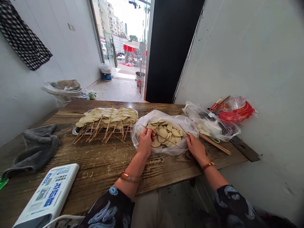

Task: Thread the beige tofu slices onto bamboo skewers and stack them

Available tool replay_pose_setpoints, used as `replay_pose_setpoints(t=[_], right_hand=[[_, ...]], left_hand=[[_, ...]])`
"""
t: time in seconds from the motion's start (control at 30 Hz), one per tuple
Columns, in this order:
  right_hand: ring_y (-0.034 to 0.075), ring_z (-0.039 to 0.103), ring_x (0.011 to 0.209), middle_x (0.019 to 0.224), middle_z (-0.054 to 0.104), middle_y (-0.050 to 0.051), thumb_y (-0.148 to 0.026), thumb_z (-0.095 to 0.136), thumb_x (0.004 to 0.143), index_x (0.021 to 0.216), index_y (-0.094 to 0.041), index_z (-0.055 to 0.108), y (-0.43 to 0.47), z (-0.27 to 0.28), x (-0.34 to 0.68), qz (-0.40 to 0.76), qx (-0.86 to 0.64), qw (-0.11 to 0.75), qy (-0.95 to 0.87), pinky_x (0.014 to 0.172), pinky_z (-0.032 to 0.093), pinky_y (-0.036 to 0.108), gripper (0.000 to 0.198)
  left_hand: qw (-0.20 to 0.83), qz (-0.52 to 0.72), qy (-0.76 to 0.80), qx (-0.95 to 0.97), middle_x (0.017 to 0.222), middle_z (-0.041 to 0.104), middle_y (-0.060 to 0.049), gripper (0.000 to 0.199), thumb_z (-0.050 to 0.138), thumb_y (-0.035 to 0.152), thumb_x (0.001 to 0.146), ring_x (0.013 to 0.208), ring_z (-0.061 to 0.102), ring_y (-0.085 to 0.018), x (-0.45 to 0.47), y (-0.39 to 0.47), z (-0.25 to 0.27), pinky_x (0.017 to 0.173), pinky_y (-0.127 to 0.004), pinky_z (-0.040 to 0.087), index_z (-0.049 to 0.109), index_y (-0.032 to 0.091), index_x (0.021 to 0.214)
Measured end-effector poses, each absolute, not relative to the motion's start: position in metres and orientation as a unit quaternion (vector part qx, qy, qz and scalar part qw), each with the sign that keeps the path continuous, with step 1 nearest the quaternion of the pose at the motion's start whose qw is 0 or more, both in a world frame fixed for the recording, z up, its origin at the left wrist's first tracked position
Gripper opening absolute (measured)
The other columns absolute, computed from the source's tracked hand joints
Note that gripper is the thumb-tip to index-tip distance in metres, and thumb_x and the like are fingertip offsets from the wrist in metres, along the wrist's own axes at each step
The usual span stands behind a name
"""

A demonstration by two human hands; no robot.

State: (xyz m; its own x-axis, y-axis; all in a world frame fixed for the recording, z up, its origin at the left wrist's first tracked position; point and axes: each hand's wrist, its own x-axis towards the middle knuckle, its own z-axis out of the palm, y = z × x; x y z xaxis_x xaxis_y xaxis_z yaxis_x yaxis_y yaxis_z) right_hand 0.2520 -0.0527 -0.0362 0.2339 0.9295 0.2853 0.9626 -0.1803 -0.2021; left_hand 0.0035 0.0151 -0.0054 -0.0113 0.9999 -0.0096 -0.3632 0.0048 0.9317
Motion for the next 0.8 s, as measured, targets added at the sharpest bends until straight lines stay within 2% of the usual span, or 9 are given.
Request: replay_pose_setpoints(t=[0.13,0.5,0.7,0.8], right_hand=[[0.023,0.065,0.101,0.118,0.065,0.015,-0.028,0.029,0.099,0.127,-0.016,0.052,-0.026,-0.048,0.265,-0.042,-0.793,0.15,-0.589,0.081,0.046,0.032,0.037],[0.022,0.062,0.106,0.119,0.065,0.012,-0.027,0.026,0.101,0.13,-0.018,0.052,0.073,-0.054,0.268,-0.047,-0.764,0.173,-0.62,0.086,0.044,0.031,0.04],[0.024,0.061,0.105,0.123,0.062,0.013,-0.023,0.033,0.098,0.128,-0.014,0.05,0.06,-0.056,0.269,-0.09,-0.742,0.233,-0.623,0.081,0.046,0.032,0.036],[0.024,0.061,0.103,0.118,0.064,0.013,-0.025,0.034,0.097,0.122,-0.015,0.055,0.035,-0.051,0.27,-0.113,-0.73,0.255,-0.623,0.08,0.046,0.032,0.034]], left_hand=[[0.576,0.596,0.413,0.377,0.057,0.051,0.003,0.019,0.055,0.035,0.08,0.045,0.042,-0.006,0.004,0.016,-0.007,0.043,-0.02,0.032,0.055,0.017,0.071],[0.637,0.588,0.385,0.316,0.057,0.057,0.003,0.034,0.07,0.044,0.067,0.045,0.049,-0.006,0.009,0.015,-0.014,0.044,-0.018,0.036,0.057,0.014,0.078],[0.635,0.59,0.387,0.316,0.057,0.057,0.004,0.038,0.072,0.044,0.064,0.045,0.05,-0.006,0.008,0.017,-0.016,0.044,-0.018,0.037,0.057,0.013,0.078],[0.635,0.588,0.385,0.32,0.057,0.057,0.004,0.037,0.072,0.044,0.064,0.044,0.049,-0.006,0.008,0.018,-0.016,0.043,-0.018,0.037,0.057,0.013,0.078]])
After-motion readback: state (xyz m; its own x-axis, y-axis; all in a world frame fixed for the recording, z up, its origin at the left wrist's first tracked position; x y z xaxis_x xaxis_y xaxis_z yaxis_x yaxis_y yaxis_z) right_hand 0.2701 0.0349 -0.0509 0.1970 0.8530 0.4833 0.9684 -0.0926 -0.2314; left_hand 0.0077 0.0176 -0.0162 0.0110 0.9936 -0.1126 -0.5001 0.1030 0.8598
